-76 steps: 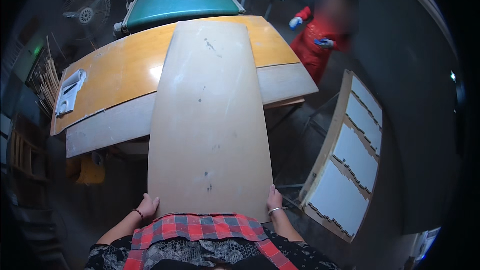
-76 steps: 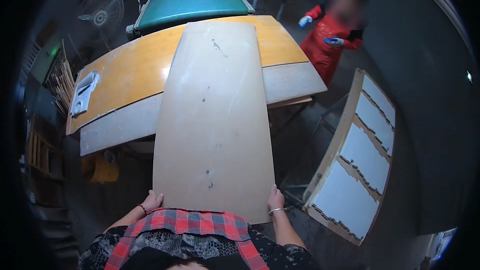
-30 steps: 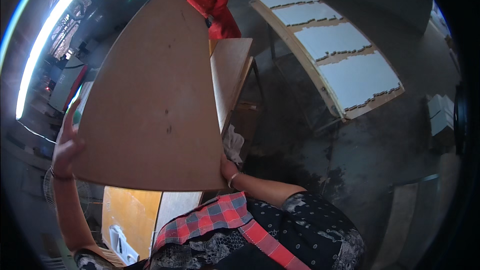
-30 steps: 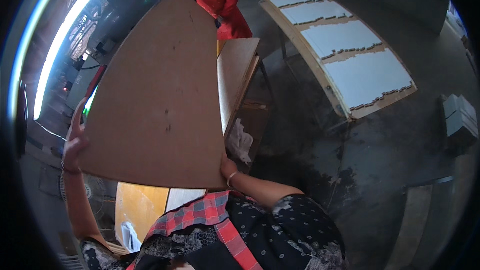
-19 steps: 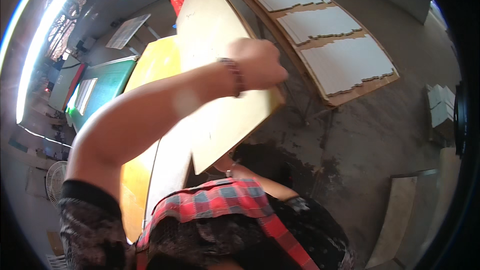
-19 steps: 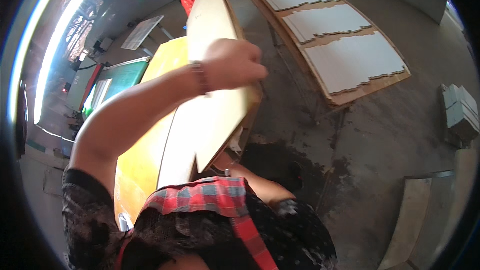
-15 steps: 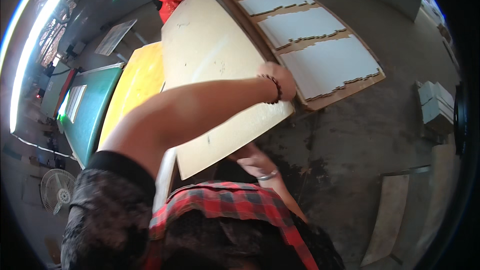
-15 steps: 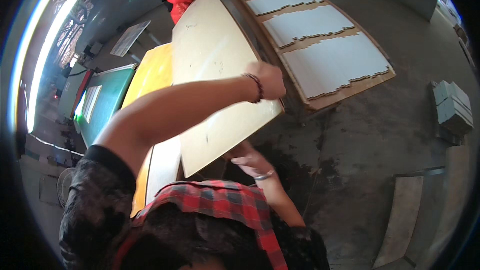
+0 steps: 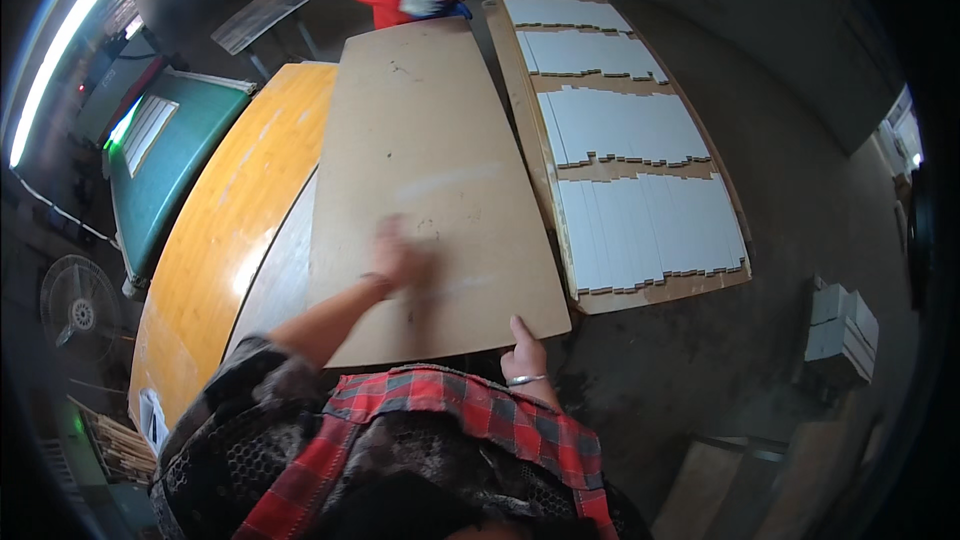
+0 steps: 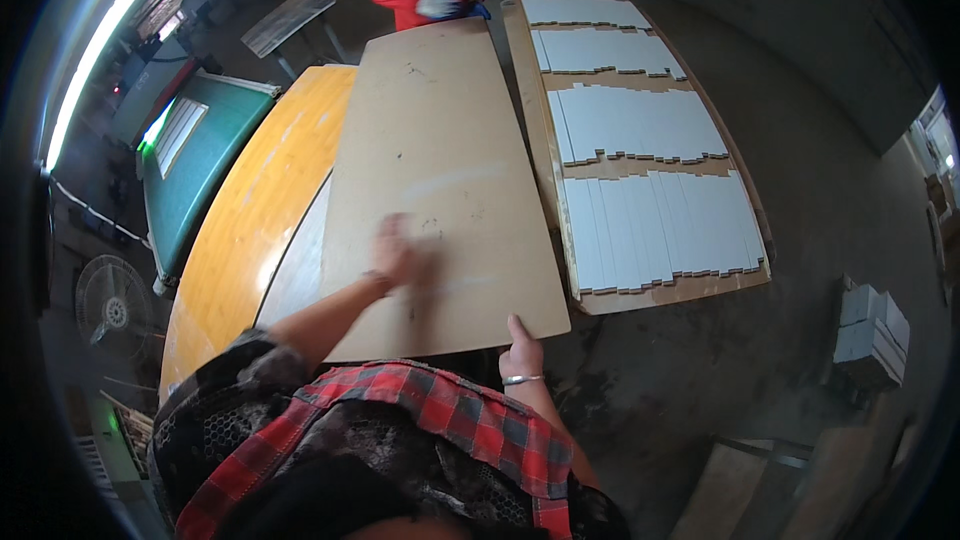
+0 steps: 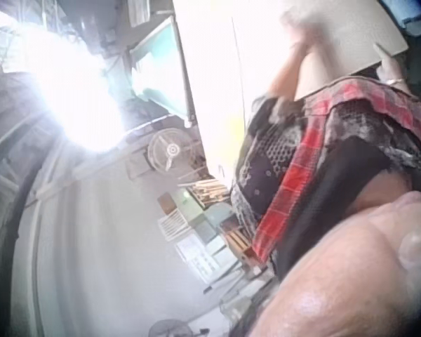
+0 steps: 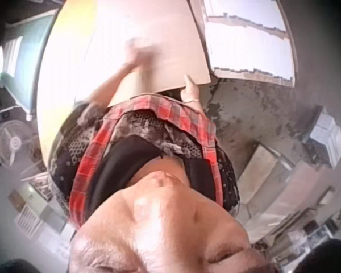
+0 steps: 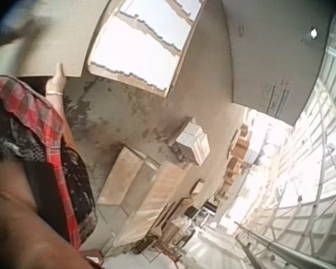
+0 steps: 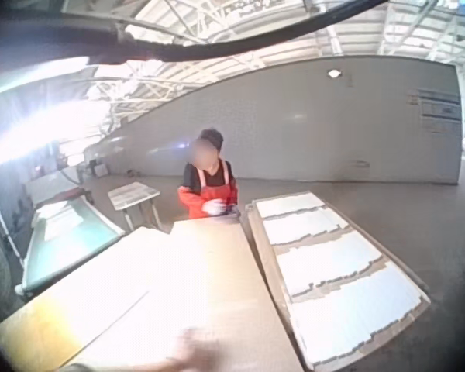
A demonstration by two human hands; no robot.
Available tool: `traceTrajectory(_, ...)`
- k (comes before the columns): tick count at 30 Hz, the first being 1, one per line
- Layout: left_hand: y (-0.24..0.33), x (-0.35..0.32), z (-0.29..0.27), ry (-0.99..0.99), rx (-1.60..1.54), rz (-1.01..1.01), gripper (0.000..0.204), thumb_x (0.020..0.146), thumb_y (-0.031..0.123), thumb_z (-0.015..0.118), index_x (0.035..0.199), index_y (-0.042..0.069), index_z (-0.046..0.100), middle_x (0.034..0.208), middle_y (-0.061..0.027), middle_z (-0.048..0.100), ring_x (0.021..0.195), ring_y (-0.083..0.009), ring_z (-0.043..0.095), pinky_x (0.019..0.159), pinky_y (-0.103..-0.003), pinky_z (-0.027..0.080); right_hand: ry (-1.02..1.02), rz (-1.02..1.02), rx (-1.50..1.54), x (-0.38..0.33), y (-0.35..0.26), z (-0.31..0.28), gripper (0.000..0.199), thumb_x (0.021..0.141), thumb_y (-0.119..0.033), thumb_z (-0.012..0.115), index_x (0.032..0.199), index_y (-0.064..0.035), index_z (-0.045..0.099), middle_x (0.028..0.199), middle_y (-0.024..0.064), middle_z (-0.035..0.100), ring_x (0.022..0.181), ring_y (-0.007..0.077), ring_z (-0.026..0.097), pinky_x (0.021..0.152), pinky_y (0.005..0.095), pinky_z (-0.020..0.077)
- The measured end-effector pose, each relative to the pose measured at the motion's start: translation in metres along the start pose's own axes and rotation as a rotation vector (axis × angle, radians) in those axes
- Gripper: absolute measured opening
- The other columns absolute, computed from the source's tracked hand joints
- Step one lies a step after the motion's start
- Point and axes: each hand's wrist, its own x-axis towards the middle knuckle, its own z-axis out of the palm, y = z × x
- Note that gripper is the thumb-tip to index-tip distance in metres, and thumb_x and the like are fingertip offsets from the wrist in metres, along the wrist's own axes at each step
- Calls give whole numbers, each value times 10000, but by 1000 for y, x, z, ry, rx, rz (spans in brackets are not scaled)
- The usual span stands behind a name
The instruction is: The person repeatedly picks up large flat wooden panels from a table, flips them over, and places them onto a growing stack on the floor. The action is performed one at a time in a repetitive loop throughout the clip.
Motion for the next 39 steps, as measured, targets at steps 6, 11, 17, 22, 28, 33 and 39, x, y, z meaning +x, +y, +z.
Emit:
traceTrajectory(6,-190,-96,-45,-317,-401,-838,576,918,423,327,1061,-90,546,1001,-207,609,906,-301,592,801,-382,466,-172,93,-7,31,35,-46,315,850,-81,567,1157,-103,504,1146,27,537,1069,189,511,915,380,427)
traceTrajectory(11,-174,-98,-62,-163,-1053,-1062,649,893,505,385,1054,-103,548,984,-156,609,879,-214,584,769,-317,469,-262,327,92,1,-43,0,305,886,-112,521,1188,-78,491,1151,36,540,1051,161,521,882,294,437)
traceTrajectory(17,-103,-72,-66,-137,-921,-1113,670,885,523,395,1080,-103,537,997,-158,609,893,-217,583,785,-317,465,-446,-128,-455,14,-116,-14,297,887,-110,514,1169,-19,503,1164,56,537,1037,147,522,878,278,424)
traceTrajectory(22,24,-26,-42,6,-1198,-1017,610,903,478,395,1102,-82,531,1018,-140,606,893,-202,584,784,-312,469,-330,-38,-65,39,-206,-63,273,879,-93,518,1137,-3,513,1128,72,553,1028,167,530,891,296,412)
traceTrajectory(28,164,39,12,-61,-1090,-1052,544,904,454,415,1011,-53,580,910,-101,623,800,-178,584,724,-306,474,-364,39,-38,89,-320,-161,299,874,-155,534,1160,-75,501,1130,46,550,1035,185,530,895,356,419)
traceTrajectory(33,224,95,51,-108,-702,-933,618,904,500,347,952,-62,599,884,-145,631,768,-254,591,733,-351,445,-267,115,-84,98,-390,-193,344,879,-269,538,1168,-85,501,1155,64,533,1020,168,532,846,360,441)
traceTrajectory(39,276,131,67,-416,90,-537,551,905,484,274,938,3,541,909,-262,579,850,-411,563,792,-454,439,-427,548,-501,153,-423,-288,356,890,-379,498,956,-47,610,862,52,634,736,143,612,648,279,492)
